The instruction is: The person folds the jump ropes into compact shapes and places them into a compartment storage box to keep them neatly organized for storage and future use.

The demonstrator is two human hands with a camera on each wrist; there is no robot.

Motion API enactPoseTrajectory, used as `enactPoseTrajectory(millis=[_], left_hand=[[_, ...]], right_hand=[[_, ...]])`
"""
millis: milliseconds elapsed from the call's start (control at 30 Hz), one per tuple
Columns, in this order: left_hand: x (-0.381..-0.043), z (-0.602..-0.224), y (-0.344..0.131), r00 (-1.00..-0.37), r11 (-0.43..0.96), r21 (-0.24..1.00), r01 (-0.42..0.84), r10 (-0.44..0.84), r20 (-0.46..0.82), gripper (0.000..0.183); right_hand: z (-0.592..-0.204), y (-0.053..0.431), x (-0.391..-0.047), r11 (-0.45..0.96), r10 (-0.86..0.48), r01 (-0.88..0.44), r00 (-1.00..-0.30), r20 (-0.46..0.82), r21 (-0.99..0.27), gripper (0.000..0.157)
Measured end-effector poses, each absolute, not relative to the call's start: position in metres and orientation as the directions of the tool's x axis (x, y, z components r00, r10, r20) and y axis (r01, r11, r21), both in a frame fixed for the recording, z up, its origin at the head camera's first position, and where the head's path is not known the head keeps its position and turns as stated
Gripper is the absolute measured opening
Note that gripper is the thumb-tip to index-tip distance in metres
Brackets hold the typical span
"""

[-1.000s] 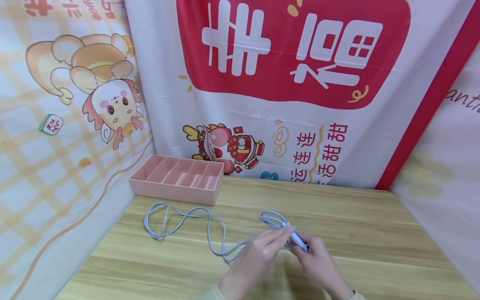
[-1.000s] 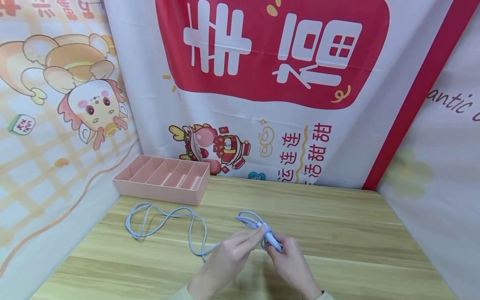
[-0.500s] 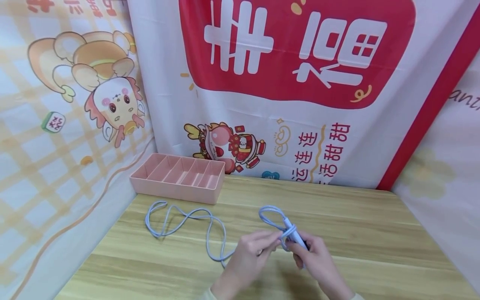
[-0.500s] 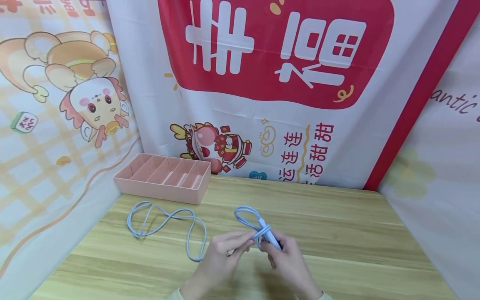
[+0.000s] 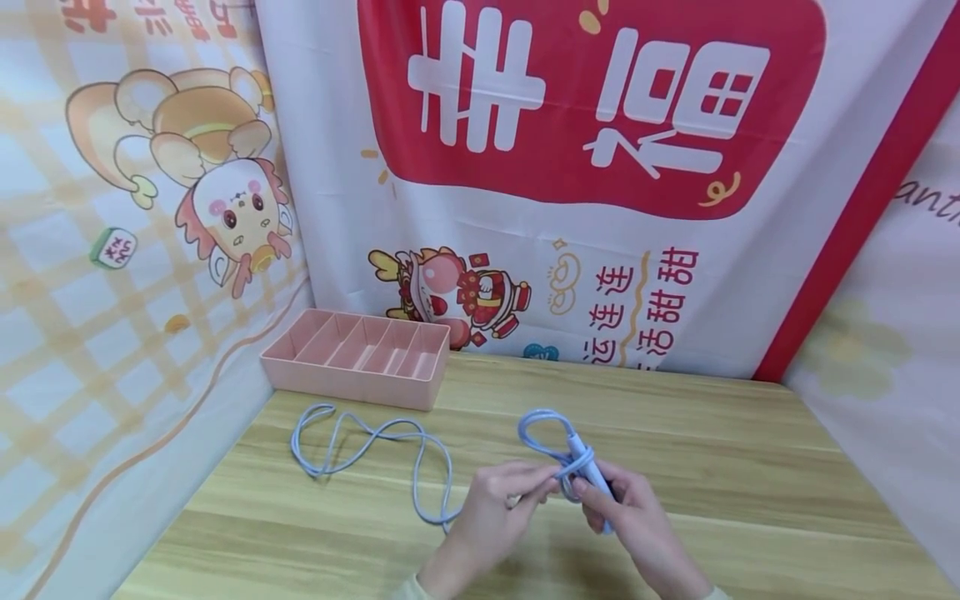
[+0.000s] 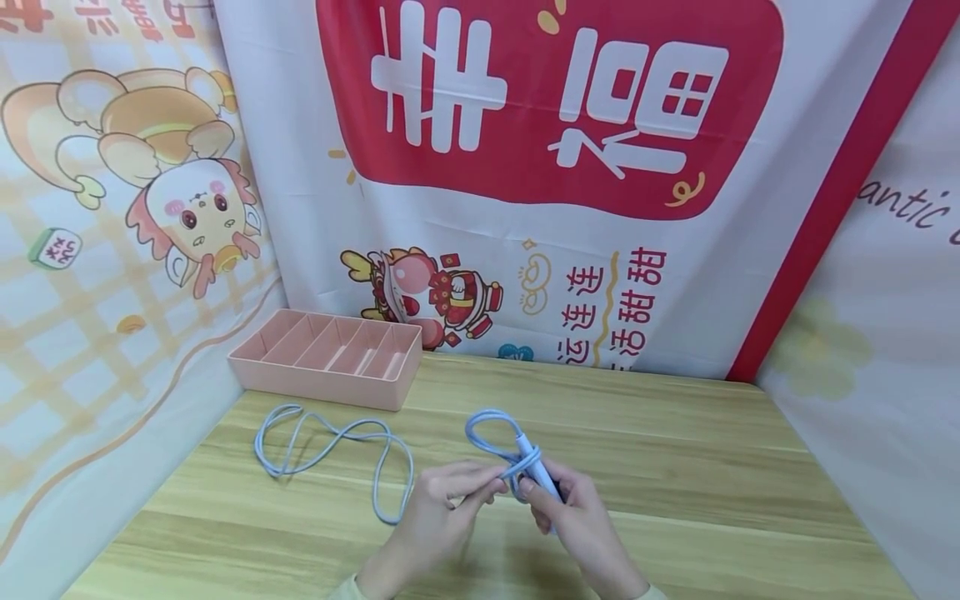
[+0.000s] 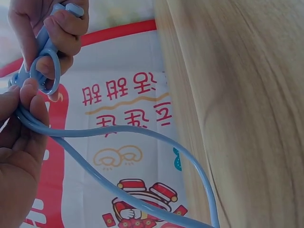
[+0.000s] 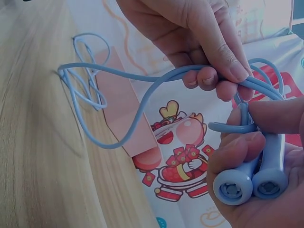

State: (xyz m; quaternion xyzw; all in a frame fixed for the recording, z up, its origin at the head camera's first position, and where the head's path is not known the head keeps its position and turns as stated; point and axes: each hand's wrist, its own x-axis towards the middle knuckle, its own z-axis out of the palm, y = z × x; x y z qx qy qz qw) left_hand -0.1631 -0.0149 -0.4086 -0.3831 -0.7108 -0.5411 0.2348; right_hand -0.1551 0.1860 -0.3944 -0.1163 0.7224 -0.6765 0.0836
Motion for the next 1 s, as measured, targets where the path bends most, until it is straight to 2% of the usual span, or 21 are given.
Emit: enactPoseTrajectory(millis=[267, 500, 767, 1000], left_hand=[[-0.1643, -0.408, -0.0191, -0.649, 0.111, 0.651, 0.751, 0.31, 0.695, 0.021], [-0.1677, -0.4089, -0.0233, -0.688, 0.124, 0.689, 0.714, 0.302, 0.659, 0.019], [-0.1721, -0.4092, -0.0219, -0.65, 0.135, 0.644, 0.753, 0.306, 0.696, 0.019], [-0.1725, -0.4085, -0.0224, -0.59, 0.187, 0.561, 0.806, 0.315, 0.743, 0.017]], right_hand=[[-0.3946, 0.1883, -0.1536, 0.027, -0.337, -0.08, -0.939, 0.066, -0.996, 0.037], [-0.3985, 0.1875, -0.156, -0.078, -0.397, -0.121, -0.907, 0.142, -0.99, 0.028], [-0.4007, 0.1897, -0.1606, -0.307, -0.505, -0.014, -0.845, 0.175, -0.952, 0.024], [-0.4006, 0.1911, -0.1605, -0.309, -0.516, 0.026, -0.844, 0.144, -0.951, 0.024]])
